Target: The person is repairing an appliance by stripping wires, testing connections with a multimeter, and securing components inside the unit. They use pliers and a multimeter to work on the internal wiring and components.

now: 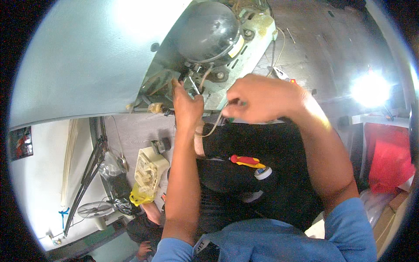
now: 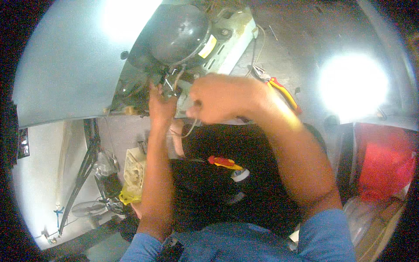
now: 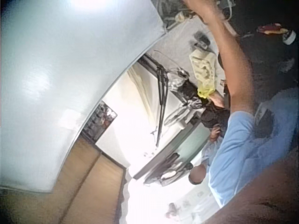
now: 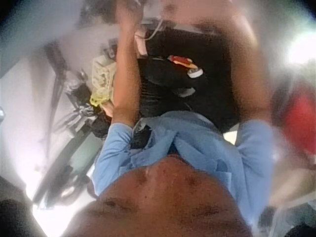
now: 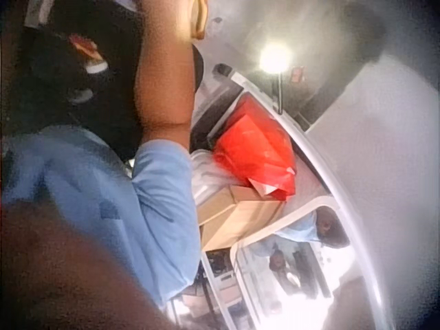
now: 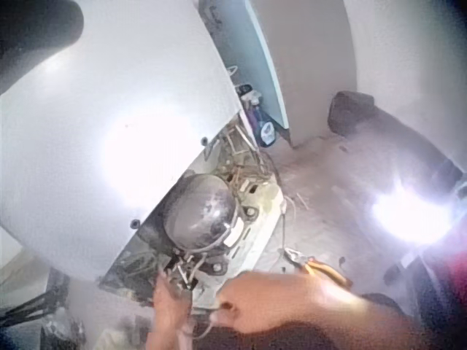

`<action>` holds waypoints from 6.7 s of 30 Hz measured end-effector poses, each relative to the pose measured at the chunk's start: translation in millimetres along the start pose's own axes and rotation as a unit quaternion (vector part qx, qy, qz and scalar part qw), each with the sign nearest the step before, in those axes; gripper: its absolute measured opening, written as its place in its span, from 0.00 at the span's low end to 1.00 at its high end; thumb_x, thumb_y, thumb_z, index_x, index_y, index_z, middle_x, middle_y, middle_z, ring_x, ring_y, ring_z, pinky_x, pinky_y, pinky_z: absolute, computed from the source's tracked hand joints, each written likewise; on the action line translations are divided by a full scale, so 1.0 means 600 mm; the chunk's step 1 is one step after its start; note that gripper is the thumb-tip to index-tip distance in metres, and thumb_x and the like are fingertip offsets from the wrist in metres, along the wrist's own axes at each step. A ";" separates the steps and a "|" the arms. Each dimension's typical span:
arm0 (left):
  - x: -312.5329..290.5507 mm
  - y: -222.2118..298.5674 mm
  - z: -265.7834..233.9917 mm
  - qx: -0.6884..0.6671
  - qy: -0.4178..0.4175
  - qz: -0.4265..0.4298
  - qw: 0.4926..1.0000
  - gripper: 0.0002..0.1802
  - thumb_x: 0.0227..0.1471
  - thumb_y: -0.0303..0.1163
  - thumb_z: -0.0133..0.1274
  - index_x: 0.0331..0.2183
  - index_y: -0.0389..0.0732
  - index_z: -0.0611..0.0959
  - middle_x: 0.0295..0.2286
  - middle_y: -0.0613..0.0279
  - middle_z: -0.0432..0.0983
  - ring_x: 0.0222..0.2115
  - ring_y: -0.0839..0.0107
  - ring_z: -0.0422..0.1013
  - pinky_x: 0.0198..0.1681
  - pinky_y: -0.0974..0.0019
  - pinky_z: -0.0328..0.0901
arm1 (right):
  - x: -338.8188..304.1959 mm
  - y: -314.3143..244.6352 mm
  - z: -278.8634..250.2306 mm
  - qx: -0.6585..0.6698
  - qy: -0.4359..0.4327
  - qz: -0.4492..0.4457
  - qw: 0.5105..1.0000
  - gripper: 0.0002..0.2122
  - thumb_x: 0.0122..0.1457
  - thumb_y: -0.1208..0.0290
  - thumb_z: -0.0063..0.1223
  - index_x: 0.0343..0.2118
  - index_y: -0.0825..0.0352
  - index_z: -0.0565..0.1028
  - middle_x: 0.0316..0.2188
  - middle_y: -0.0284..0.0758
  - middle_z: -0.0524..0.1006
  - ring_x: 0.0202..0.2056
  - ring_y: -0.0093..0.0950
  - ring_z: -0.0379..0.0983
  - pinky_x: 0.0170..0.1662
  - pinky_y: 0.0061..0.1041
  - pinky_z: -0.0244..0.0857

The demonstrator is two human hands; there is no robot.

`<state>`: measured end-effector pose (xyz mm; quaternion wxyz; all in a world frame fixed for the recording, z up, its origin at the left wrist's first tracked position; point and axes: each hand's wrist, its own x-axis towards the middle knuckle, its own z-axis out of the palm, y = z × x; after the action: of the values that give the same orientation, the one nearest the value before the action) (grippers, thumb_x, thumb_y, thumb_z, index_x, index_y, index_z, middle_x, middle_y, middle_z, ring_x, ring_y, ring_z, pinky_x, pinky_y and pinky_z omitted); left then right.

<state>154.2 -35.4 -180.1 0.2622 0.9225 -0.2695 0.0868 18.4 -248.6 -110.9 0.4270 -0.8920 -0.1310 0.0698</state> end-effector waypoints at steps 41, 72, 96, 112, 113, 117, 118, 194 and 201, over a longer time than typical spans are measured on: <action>0.041 -0.015 0.007 -0.142 -0.058 -0.123 0.981 0.18 0.48 0.25 0.62 0.42 0.29 0.80 0.39 0.53 0.80 0.39 0.65 0.74 0.46 0.64 0.67 | -0.015 0.039 -0.029 -0.038 0.171 0.115 0.978 0.16 0.58 0.60 0.54 0.30 0.73 0.76 0.29 0.50 0.77 0.37 0.49 0.75 0.41 0.43 0.66; 0.073 -0.045 0.031 -0.023 -0.046 -0.094 0.994 0.18 0.49 0.38 0.58 0.40 0.38 0.83 0.36 0.48 0.81 0.37 0.51 0.77 0.42 0.57 0.69 | 0.042 0.069 0.045 -0.084 0.067 0.069 0.992 0.14 0.62 0.63 0.54 0.35 0.72 0.77 0.30 0.46 0.79 0.33 0.42 0.77 0.39 0.38 0.70; 0.065 -0.031 0.032 -0.174 -0.013 -0.140 0.975 0.20 0.47 0.31 0.62 0.42 0.31 0.83 0.31 0.58 0.81 0.30 0.71 0.72 0.35 0.68 0.67 | 0.040 0.063 0.054 -0.108 0.077 0.088 0.987 0.11 0.60 0.65 0.55 0.34 0.70 0.77 0.29 0.47 0.79 0.33 0.44 0.77 0.38 0.39 0.69; 0.048 -0.018 0.013 -0.040 -0.013 -0.084 0.996 0.30 0.41 0.32 0.65 0.46 0.29 0.78 0.38 0.45 0.81 0.40 0.54 0.78 0.47 0.59 0.69 | 0.042 0.080 0.056 -0.149 0.070 0.086 0.983 0.11 0.59 0.65 0.56 0.34 0.70 0.77 0.31 0.48 0.79 0.34 0.45 0.77 0.39 0.38 0.69; 0.047 -0.014 0.009 -0.026 -0.034 -0.086 0.995 0.28 0.42 0.32 0.64 0.45 0.29 0.79 0.37 0.45 0.81 0.40 0.53 0.78 0.47 0.59 0.69 | 0.044 0.082 0.058 -0.136 0.078 0.074 0.985 0.11 0.59 0.65 0.55 0.34 0.70 0.77 0.31 0.48 0.79 0.34 0.45 0.77 0.40 0.38 0.69; 0.050 0.000 -0.012 -0.036 -0.103 -0.098 0.989 0.21 0.46 0.33 0.61 0.40 0.28 0.81 0.32 0.47 0.81 0.36 0.56 0.78 0.43 0.60 0.69 | 0.071 0.100 0.091 -0.088 0.144 0.040 0.985 0.13 0.60 0.66 0.54 0.40 0.71 0.76 0.34 0.47 0.80 0.32 0.43 0.77 0.39 0.36 0.71; 0.052 0.000 -0.013 -0.055 -0.119 -0.104 0.986 0.20 0.47 0.33 0.61 0.39 0.28 0.82 0.31 0.48 0.81 0.34 0.57 0.78 0.41 0.61 0.69 | 0.085 0.104 0.107 -0.077 0.167 0.034 0.982 0.14 0.60 0.66 0.54 0.43 0.71 0.76 0.35 0.46 0.80 0.30 0.41 0.78 0.38 0.35 0.71; -0.521 -0.286 -0.244 0.060 0.062 -0.231 0.969 0.22 0.47 0.26 0.58 0.47 0.36 0.77 0.45 0.48 0.74 0.47 0.49 0.68 0.54 0.54 0.63 | 0.067 -0.032 0.176 0.234 -0.091 0.246 0.936 0.22 0.64 0.55 0.51 0.52 0.68 0.71 0.38 0.37 0.79 0.29 0.22 0.74 0.29 0.20 0.66; -0.464 -0.372 -0.173 0.021 -0.005 -0.166 0.986 0.21 0.49 0.30 0.60 0.46 0.36 0.80 0.40 0.49 0.77 0.42 0.51 0.73 0.49 0.56 0.68 | 0.078 -0.058 0.180 0.227 -0.112 0.201 0.946 0.20 0.64 0.58 0.51 0.51 0.70 0.72 0.35 0.35 0.79 0.29 0.22 0.74 0.30 0.21 0.68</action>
<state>39.3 305.7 -273.5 0.2518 0.9602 -0.1124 0.0434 31.4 -133.8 -152.1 0.5779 -0.7657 0.0234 0.2813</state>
